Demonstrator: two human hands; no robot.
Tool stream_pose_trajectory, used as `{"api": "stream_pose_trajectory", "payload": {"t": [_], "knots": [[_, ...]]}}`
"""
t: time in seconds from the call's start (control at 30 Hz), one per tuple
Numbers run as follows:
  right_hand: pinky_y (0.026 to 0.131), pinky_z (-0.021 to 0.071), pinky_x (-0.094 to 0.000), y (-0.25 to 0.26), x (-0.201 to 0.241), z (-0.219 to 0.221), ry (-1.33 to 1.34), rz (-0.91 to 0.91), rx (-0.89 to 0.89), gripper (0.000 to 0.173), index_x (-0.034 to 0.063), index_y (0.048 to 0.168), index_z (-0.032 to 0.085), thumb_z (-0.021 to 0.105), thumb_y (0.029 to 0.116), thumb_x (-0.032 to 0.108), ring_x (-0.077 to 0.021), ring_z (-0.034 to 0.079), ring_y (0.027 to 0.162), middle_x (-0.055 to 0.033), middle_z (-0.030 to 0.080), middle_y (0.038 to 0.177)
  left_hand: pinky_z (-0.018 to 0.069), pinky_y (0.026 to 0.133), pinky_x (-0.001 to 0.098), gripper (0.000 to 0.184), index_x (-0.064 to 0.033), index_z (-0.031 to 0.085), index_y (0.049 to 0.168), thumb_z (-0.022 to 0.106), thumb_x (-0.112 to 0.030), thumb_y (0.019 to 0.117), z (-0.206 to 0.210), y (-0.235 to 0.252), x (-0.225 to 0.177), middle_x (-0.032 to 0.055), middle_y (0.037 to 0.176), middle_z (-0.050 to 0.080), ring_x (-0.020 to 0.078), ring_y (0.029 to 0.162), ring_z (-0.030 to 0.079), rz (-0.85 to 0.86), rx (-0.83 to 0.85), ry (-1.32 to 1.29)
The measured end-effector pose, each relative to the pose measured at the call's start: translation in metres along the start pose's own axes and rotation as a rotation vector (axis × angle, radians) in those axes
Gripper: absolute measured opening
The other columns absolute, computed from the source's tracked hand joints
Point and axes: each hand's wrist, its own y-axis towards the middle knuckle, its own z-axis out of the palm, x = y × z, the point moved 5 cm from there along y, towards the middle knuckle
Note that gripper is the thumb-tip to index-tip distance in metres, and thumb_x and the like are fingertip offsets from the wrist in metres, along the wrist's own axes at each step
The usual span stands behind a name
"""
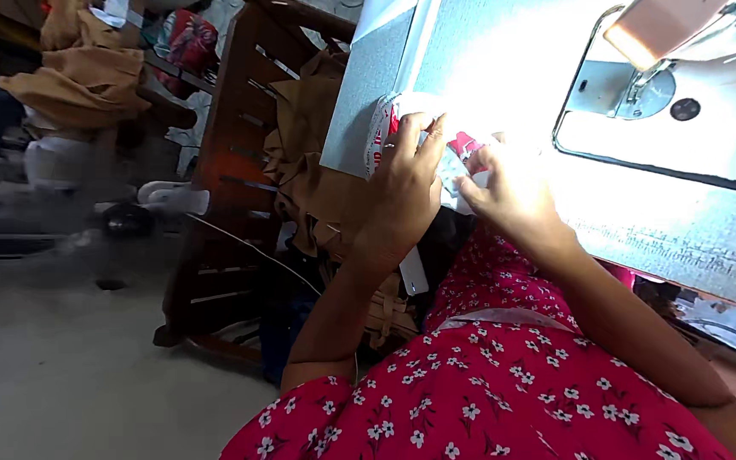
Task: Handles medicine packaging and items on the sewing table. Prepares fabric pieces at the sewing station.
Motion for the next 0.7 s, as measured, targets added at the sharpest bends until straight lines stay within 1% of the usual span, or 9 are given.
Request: {"api": "stream_pose_trajectory", "payload": {"t": [0.07,0.13,0.17,0.23,0.33,0.43,0.53,0.6,0.7], "knots": [[0.084,0.0499,-0.0534,-0.014,0.012,-0.017,-0.027,-0.206,-0.240,0.017,-0.0006,0.093,0.072,0.064,0.0921,0.014,-0.0413,0.066,0.102,-0.0263,0.068,0.114,0.0543,0.081,0.0331,0.051,0.0023,0.064,0.133,0.056,0.009,0.0839,-0.002,-0.002,0.002,0.0247,0.123,0.061,0.0306,0.100,0.065,-0.007,-0.015,-0.003],[0.078,0.0536,-0.0476,-0.032,0.022,-0.031,-0.180,-0.381,-0.373,0.015,-0.0003,0.092,0.073,0.060,0.0958,0.007,-0.0395,0.070,0.097,-0.0276,0.070,0.118,0.0534,0.082,0.0311,0.050,0.0021,0.065,0.132,0.055,0.010,0.0839,-0.001,-0.001,0.001,0.0248,0.122,0.061,0.0298,0.101,0.064,0.004,-0.047,-0.022],[0.072,0.0519,-0.0449,-0.042,0.023,-0.035,-0.274,-0.485,-0.451,0.014,0.0020,0.092,0.072,0.060,0.0973,0.007,-0.0357,0.071,0.090,-0.0248,0.073,0.112,0.0534,0.081,0.0304,0.049,0.0021,0.066,0.131,0.056,0.010,0.0835,-0.001,-0.001,0.000,0.0250,0.121,0.062,0.0296,0.100,0.064,0.014,-0.068,-0.032],[0.087,0.0405,-0.0450,-0.063,0.013,-0.038,-0.331,-0.652,-0.522,0.012,0.0042,0.099,0.072,0.060,0.0990,0.004,-0.0305,0.063,0.095,-0.0175,0.071,0.102,0.0529,0.078,0.0287,0.050,0.0029,0.066,0.131,0.056,0.011,0.0828,0.001,0.000,-0.003,0.0250,0.119,0.062,0.0282,0.097,0.063,0.031,-0.086,-0.044],[0.092,0.0363,-0.0438,-0.079,-0.010,-0.037,-0.355,-0.767,-0.551,0.010,0.0063,0.100,0.073,0.063,0.0983,0.006,-0.0258,0.059,0.091,-0.0106,0.068,0.090,0.0539,0.082,0.0286,0.046,0.0025,0.067,0.129,0.057,0.009,0.0848,0.003,0.001,-0.010,0.0245,0.121,0.064,0.0282,0.100,0.066,0.051,-0.106,-0.024],[0.092,0.0362,-0.0438,-0.087,-0.021,-0.038,-0.352,-0.804,-0.549,0.009,0.0065,0.102,0.071,0.063,0.0983,0.007,-0.0257,0.058,0.092,-0.0108,0.067,0.092,0.0520,0.078,0.0292,0.043,0.0014,0.068,0.129,0.057,0.008,0.0879,0.007,0.003,-0.014,0.0238,0.121,0.064,0.0275,0.096,0.064,0.065,-0.108,-0.012],[0.092,0.0404,-0.0416,-0.097,-0.019,-0.052,-0.257,-0.818,-0.530,0.008,0.0067,0.105,0.065,0.062,0.0993,0.010,-0.0276,0.057,0.095,-0.0132,0.064,0.098,0.0532,0.082,0.0312,0.043,-0.0009,0.068,0.131,0.056,0.007,0.0900,0.007,0.005,-0.015,0.0237,0.125,0.063,0.0290,0.103,0.065,0.049,-0.083,0.002],[0.092,0.0477,-0.0379,-0.107,-0.028,-0.071,-0.110,-0.684,-0.504,0.006,0.0082,0.105,0.062,0.061,0.1000,0.012,-0.0264,0.062,0.101,-0.0123,0.065,0.102,0.0529,0.082,0.0310,0.043,-0.0008,0.068,0.130,0.055,0.007,0.0897,0.003,0.006,-0.014,0.0240,0.125,0.062,0.0287,0.103,0.065,0.045,-0.069,-0.002],[0.090,0.0563,-0.0272,-0.118,-0.075,-0.095,0.222,-0.293,-0.542,0.011,0.0096,0.112,0.063,0.063,0.1005,0.011,-0.0057,0.067,0.103,0.0033,0.069,0.108,0.0513,0.090,0.0300,0.044,0.0012,0.069,0.128,0.057,0.008,0.0864,-0.007,0.010,-0.009,0.0247,0.124,0.063,0.0290,0.108,0.063,0.078,-0.066,-0.016]]}}
